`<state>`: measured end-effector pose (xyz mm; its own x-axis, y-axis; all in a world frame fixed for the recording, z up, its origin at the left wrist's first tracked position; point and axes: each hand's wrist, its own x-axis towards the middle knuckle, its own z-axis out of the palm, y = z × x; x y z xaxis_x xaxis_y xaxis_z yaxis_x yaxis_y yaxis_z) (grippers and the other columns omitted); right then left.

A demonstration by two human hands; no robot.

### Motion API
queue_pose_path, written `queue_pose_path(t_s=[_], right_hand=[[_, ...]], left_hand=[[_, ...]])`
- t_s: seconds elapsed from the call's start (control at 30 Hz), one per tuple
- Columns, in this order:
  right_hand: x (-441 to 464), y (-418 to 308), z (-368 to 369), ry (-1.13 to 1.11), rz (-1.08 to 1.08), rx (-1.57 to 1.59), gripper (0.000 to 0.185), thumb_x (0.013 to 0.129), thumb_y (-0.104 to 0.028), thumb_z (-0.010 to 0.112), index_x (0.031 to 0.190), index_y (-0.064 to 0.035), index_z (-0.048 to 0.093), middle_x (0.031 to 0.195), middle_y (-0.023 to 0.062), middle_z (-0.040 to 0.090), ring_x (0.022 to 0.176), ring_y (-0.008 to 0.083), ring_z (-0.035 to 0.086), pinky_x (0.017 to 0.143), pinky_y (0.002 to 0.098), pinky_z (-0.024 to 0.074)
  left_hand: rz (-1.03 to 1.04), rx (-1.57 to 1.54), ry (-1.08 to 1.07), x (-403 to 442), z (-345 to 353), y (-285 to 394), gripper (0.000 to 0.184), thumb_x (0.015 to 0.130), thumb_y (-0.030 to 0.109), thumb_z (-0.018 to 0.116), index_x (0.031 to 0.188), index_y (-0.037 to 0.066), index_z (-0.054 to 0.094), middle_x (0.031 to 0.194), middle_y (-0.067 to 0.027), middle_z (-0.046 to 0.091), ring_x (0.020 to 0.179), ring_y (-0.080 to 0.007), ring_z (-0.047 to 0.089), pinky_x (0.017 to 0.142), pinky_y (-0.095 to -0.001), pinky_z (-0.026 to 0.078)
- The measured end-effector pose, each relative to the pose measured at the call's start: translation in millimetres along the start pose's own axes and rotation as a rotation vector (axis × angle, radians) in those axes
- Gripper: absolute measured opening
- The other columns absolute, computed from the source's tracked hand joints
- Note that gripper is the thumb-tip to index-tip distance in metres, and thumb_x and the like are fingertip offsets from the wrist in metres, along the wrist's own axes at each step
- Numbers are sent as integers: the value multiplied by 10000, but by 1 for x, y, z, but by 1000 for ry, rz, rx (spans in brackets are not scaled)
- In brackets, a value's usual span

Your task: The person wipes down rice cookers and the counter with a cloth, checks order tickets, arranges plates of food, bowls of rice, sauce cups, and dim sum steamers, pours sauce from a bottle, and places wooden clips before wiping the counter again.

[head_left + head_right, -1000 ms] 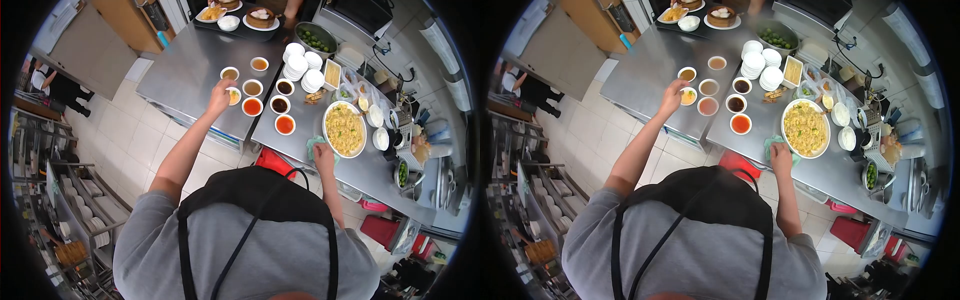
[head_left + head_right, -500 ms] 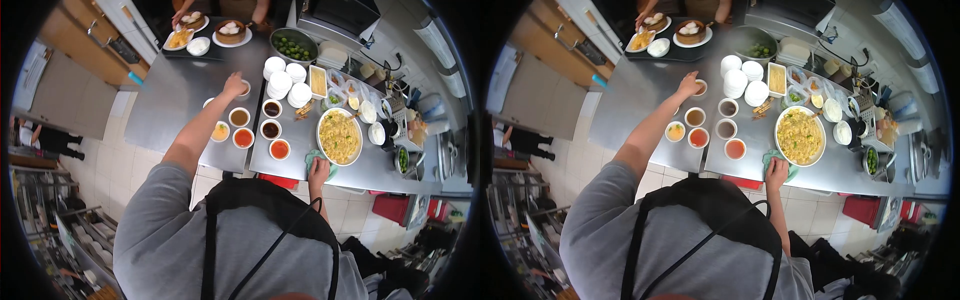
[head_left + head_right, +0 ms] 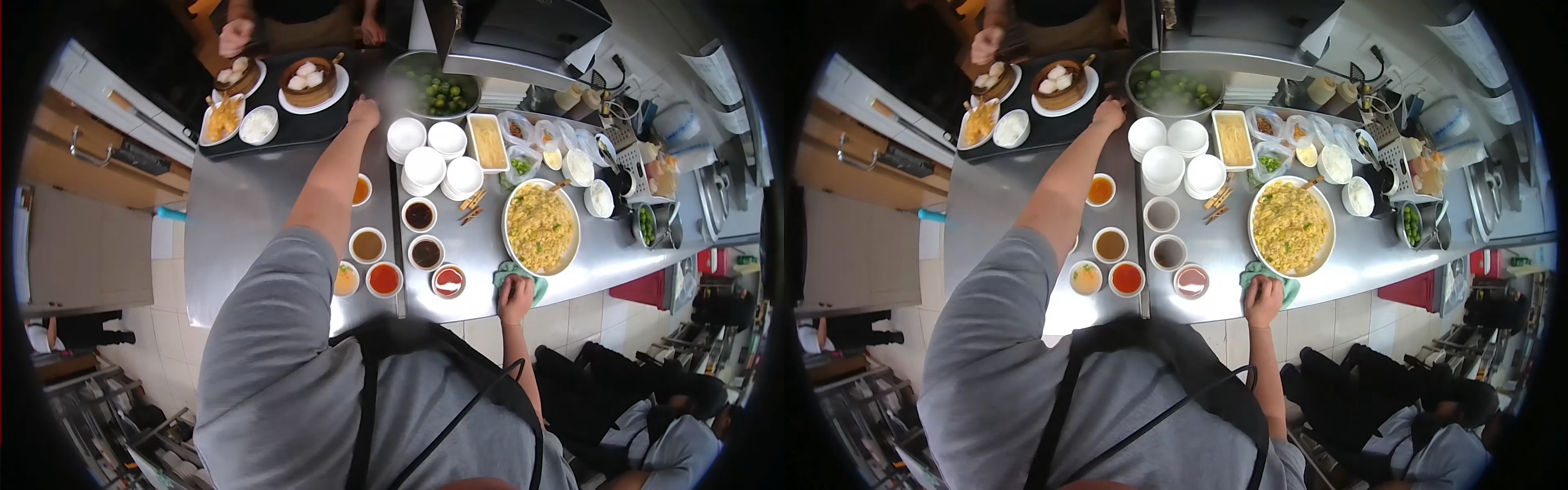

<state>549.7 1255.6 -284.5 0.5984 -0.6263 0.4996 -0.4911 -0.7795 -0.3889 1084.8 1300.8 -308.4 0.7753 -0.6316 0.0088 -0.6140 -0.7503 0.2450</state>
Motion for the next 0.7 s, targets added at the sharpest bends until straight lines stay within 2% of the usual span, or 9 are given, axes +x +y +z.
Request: queue_pose_path(t_s=[0.03,0.1,0.13,0.17,0.23,0.37,0.43,0.57,0.7], right_hand=[[1,0,0,-3,3,-2,40,753,-60,543,775,-48,510,750,109,506,703,291,482,626,358,383],[2,0,-1,-12,13,-13,41,752,-56,541,779,-48,511,752,111,505,705,292,483,627,359,384],[3,-1,-2,-18,11,-2,46,752,-56,542,783,-46,510,751,113,503,705,294,484,625,360,384],[3,-2,-2,-25,6,14,50,751,-55,543,787,-44,510,750,115,500,705,295,484,624,362,385],[3,0,-1,-11,-4,5,56,745,-60,552,781,-48,511,742,109,500,692,293,485,614,364,385],[3,-1,-2,24,-38,8,58,740,-63,557,774,-52,511,729,101,500,674,290,484,601,366,384],[3,0,-2,30,-40,25,55,741,-65,558,771,-53,513,724,101,500,677,289,487,602,366,385],[-3,2,-2,56,-20,48,50,746,-80,560,750,-53,518,723,106,499,688,291,492,605,367,388],[-4,8,-5,43,-29,37,60,755,-101,562,748,-55,525,724,107,498,692,291,494,607,369,391]], left_hand=[[13,-4,-7,6,5,-1,371,773,191,512,1140,136,501,1137,-230,471,1005,-315,509,847,-386,430],[-30,-107,-26,9,14,-1,343,764,183,528,1095,95,519,947,-214,573,891,-320,563,784,-395,459],[31,-60,85,-1,20,1,357,748,160,547,1092,74,509,813,-182,606,796,-325,586,725,-402,475],[28,-63,77,-12,25,3,357,748,160,547,1092,74,509,813,-182,606,796,-325,586,725,-402,475],[92,-127,98,-55,4,19,190,751,90,477,862,-19,585,814,-214,598,837,-332,583,739,-400,474],[223,-2,-15,-118,-7,7,141,721,65,499,762,4,619,771,-198,603,773,-329,592,718,-392,479],[142,-245,200,-154,-42,0,122,695,57,533,721,50,652,791,-163,615,723,-309,597,689,-370,483],[9,-654,-104,-246,-103,11,128,679,130,610,784,90,673,776,-110,637,726,-222,617,678,-296,475],[261,-749,-414,-307,-83,104,123,687,137,604,766,65,666,752,-115,636,675,-204,616,652,-286,469]])
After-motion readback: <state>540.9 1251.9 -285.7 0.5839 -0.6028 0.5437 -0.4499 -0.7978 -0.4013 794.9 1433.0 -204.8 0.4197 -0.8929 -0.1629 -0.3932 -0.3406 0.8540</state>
